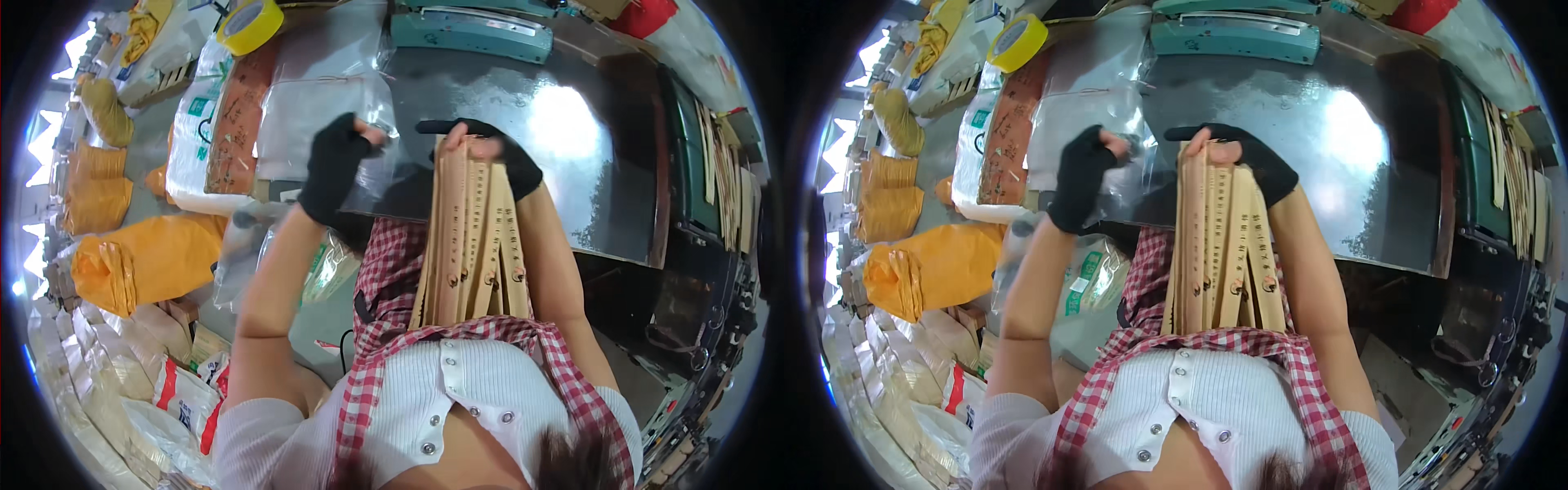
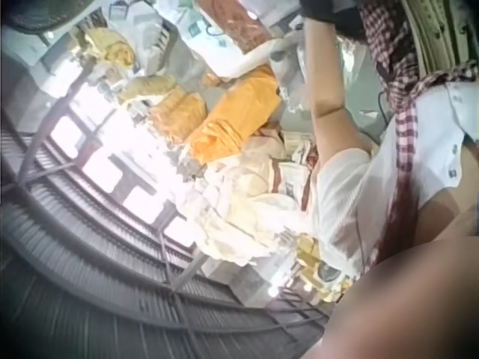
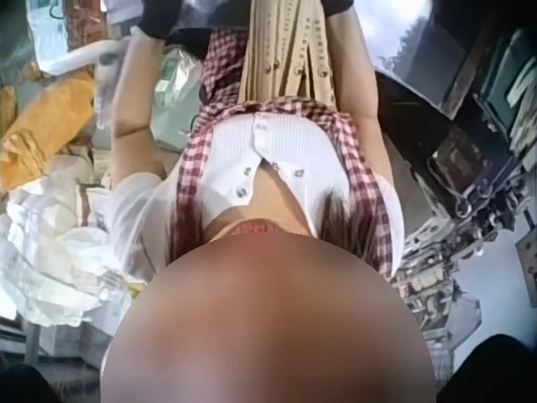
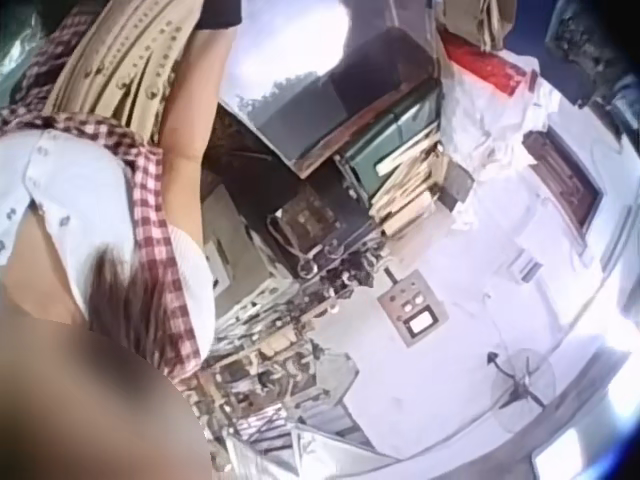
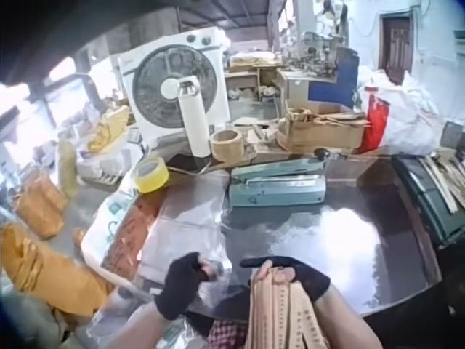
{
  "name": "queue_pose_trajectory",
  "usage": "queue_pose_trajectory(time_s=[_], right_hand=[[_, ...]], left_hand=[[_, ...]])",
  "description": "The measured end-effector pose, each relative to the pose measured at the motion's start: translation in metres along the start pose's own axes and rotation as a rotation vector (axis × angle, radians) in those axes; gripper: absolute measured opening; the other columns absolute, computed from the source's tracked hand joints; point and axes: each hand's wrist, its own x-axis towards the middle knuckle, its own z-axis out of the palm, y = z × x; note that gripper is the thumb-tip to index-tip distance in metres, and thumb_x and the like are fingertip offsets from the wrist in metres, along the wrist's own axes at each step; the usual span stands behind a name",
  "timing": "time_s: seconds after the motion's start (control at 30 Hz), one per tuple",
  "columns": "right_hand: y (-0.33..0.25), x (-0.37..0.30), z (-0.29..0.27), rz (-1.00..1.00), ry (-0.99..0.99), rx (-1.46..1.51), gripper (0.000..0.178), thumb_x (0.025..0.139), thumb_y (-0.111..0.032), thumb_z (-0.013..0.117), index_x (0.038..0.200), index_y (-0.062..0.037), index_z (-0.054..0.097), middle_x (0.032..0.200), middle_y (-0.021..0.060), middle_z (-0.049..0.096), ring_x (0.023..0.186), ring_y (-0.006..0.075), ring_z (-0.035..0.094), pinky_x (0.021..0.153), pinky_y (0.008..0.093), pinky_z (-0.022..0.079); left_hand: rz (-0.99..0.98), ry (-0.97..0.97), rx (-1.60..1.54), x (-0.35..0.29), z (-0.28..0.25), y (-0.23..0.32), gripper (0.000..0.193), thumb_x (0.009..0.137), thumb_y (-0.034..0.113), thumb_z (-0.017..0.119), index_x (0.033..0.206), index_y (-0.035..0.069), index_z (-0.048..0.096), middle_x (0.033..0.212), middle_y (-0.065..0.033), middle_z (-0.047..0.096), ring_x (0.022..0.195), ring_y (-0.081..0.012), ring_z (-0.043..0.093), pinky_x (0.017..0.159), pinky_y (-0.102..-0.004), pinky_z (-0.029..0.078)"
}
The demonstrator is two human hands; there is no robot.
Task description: Gathering wooden sticks from a production machine and packing them into plastic bags.
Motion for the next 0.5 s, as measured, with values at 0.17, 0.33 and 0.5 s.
queue_pose_trajectory(time_s=[0.17, 0.33, 0.5], right_hand=[[-0.005, 0.005, 0.008, -0.018, 0.053, -0.146, 0.033, 0.075, -0.024, 0.067, 0.097, 0.0002, 0.062, 0.101, 0.0147, 0.061, 0.094, 0.0238, 0.058, 0.087, 0.0336, 0.045], [-0.004, -0.037, -0.026, -0.113, 0.239, -0.056, 0.032, 0.077, -0.025, 0.065, 0.097, -0.0008, 0.059, 0.097, 0.0159, 0.061, 0.089, 0.0263, 0.06, 0.079, 0.0351, 0.05], [-0.006, -0.063, -0.026, -0.242, 0.272, -0.042, 0.032, 0.077, -0.028, 0.063, 0.092, -0.0007, 0.057, 0.095, 0.016, 0.059, 0.086, 0.0271, 0.06, 0.079, 0.036, 0.051]], left_hand=[[-0.025, 0.08, 0.13, -0.005, 0.065, 0.01, 0.012, 0.084, 0.012, 0.065, 0.081, 0.001, 0.066, 0.071, -0.002, 0.063, 0.067, -0.0088, 0.057, 0.061, -0.0246, 0.045], [-0.149, 0.132, -0.887, -0.014, 0.055, -0.005, 0.01, 0.091, 0.013, 0.054, 0.085, 0.005, 0.055, 0.077, 0.0004, 0.055, 0.074, -0.0094, 0.055, 0.063, -0.0256, 0.044], [0.339, 0.588, 0.37, 0.006, 0.078, -0.003, 0.016, 0.089, 0.016, 0.061, 0.08, 0.004, 0.056, 0.068, -0.0073, 0.053, 0.062, -0.0198, 0.052, 0.059, -0.0302, 0.042]])
